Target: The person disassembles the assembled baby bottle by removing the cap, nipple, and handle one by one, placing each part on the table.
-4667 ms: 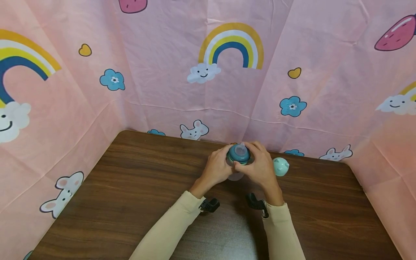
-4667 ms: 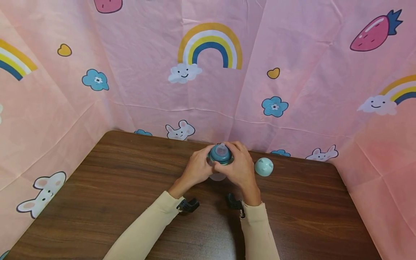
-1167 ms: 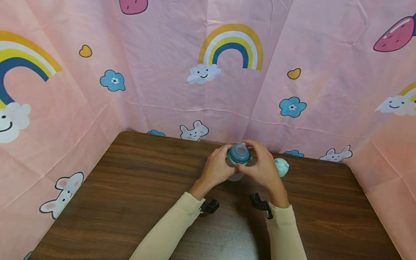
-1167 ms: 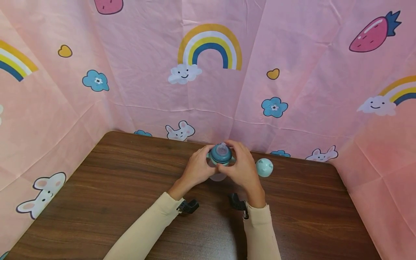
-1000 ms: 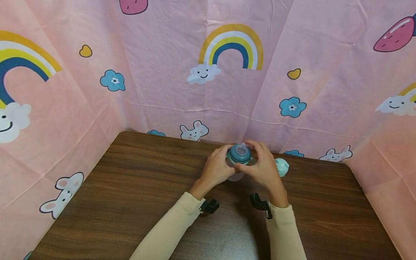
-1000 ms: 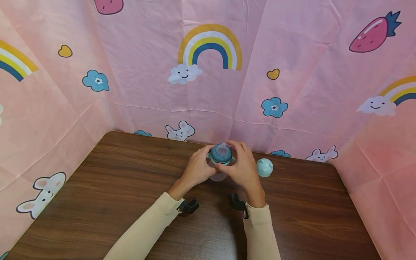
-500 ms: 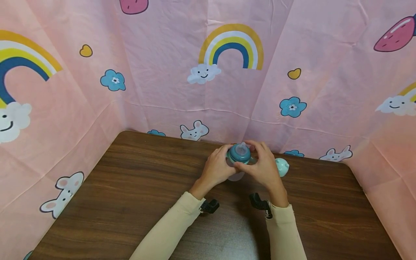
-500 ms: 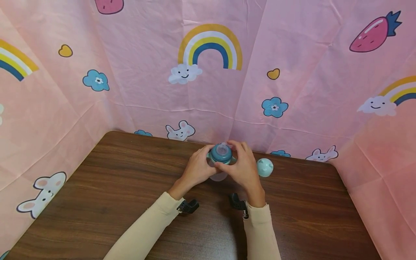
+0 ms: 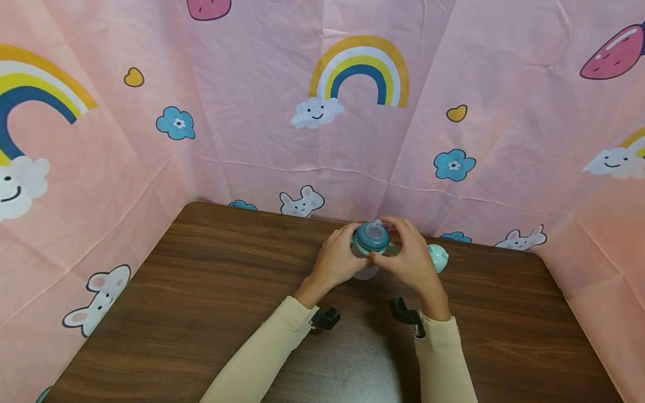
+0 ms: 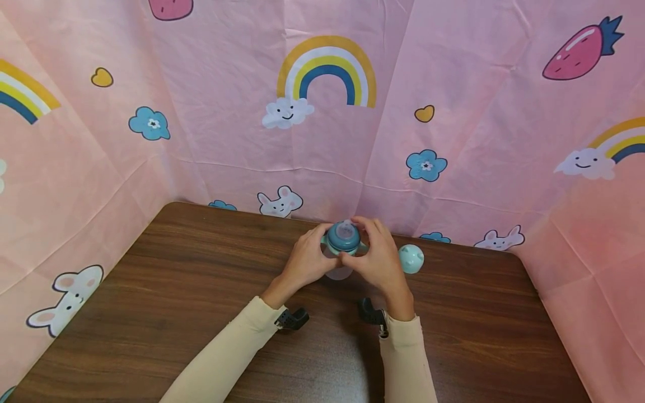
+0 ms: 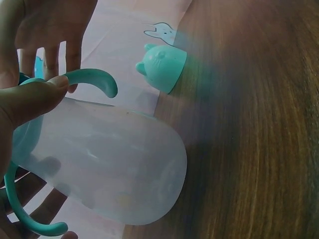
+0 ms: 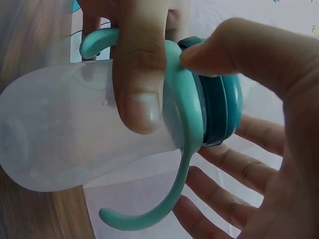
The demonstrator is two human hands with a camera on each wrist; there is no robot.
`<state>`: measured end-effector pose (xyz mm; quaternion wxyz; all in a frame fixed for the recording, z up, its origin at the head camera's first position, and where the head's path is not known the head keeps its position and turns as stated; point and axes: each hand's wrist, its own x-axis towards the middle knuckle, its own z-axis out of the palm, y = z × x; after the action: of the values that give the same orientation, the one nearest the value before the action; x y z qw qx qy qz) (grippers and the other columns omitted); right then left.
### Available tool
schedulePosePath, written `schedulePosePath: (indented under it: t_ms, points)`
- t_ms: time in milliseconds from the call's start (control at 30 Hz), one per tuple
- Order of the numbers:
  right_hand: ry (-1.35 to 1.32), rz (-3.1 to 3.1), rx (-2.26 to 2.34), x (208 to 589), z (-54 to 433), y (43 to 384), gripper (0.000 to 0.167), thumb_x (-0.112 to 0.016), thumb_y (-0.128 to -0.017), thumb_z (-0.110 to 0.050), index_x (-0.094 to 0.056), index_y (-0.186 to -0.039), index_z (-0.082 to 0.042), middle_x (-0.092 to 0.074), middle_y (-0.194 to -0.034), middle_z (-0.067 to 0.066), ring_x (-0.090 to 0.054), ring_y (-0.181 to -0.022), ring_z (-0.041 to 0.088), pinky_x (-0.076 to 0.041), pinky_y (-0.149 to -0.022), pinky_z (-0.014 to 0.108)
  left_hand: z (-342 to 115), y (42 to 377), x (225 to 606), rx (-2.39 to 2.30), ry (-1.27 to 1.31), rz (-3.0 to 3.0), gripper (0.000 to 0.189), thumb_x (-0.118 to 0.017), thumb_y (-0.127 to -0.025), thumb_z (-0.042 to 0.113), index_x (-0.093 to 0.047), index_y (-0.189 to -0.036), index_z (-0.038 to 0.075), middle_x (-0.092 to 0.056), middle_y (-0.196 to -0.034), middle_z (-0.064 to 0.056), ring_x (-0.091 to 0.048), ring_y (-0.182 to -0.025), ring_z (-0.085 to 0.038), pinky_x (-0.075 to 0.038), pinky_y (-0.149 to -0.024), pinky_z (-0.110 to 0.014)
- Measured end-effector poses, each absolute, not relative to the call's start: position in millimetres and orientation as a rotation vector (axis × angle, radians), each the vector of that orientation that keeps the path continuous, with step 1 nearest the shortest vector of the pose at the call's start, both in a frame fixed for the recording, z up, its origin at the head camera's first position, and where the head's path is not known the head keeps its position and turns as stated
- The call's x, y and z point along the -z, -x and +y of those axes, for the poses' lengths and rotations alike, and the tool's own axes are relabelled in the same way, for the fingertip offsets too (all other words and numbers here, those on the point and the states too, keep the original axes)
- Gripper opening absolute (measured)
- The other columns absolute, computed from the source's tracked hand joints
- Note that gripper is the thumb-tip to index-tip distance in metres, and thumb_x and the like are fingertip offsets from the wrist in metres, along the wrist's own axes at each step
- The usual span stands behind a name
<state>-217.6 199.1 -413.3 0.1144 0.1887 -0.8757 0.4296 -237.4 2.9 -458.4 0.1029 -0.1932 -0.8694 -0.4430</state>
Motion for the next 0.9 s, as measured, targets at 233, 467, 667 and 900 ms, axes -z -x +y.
schedulePosePath:
  t_ms: [233, 467, 667, 900]
  points:
    - [-0.419, -2.624, -1.159, 416.6, 192.5, 218.3, 0.083, -0.100, -0.081, -0.031, -0.062, -0.149, -0.002, -0.062, -0.131, 0.020, -0.060, -0.122, 0.043, -0.053, -0.100, 0.059, 2.8, 237.4, 458.0, 1.318, 0.554, -2.585, 0.076, -0.095, -0.087, 0.028, -0.062, -0.151, 0.006, -0.069, -0.143, -0.014, -0.066, -0.127, -0.036, -0.055, -0.105, -0.058]
    - [-0.274, -2.644, -1.093, 418.6, 182.5, 217.7, 0.091, -0.102, -0.077, -0.043, -0.061, -0.146, -0.002, -0.060, -0.121, 0.017, -0.057, -0.110, 0.035, -0.048, -0.090, 0.050, 2.6, 237.2, 458.6, 1.350, 0.566, -2.567, 0.071, -0.093, -0.088, 0.026, -0.062, -0.149, 0.005, -0.069, -0.143, -0.014, -0.065, -0.131, -0.034, -0.053, -0.109, -0.057]
    - [-0.243, -2.633, -1.080, 420.0, 180.2, 217.7, 0.089, -0.103, -0.075, -0.045, -0.063, -0.140, 0.000, -0.061, -0.122, 0.018, -0.058, -0.111, 0.036, -0.049, -0.092, 0.051, 2.3, 237.2, 458.3, 1.370, 0.562, -2.560, 0.071, -0.092, -0.089, 0.027, -0.062, -0.149, 0.006, -0.069, -0.141, -0.014, -0.065, -0.129, -0.034, -0.053, -0.109, -0.056]
    - [-0.272, -2.626, -1.079, 420.4, 181.0, 217.5, 0.081, -0.101, -0.078, -0.039, -0.065, -0.138, 0.003, -0.060, -0.117, 0.017, -0.056, -0.106, 0.035, -0.047, -0.089, 0.049, 2.4, 237.0, 457.9, 1.322, 0.592, -2.533, 0.070, -0.093, -0.088, 0.025, -0.064, -0.148, 0.003, -0.070, -0.140, -0.016, -0.066, -0.130, -0.035, -0.054, -0.108, -0.055]
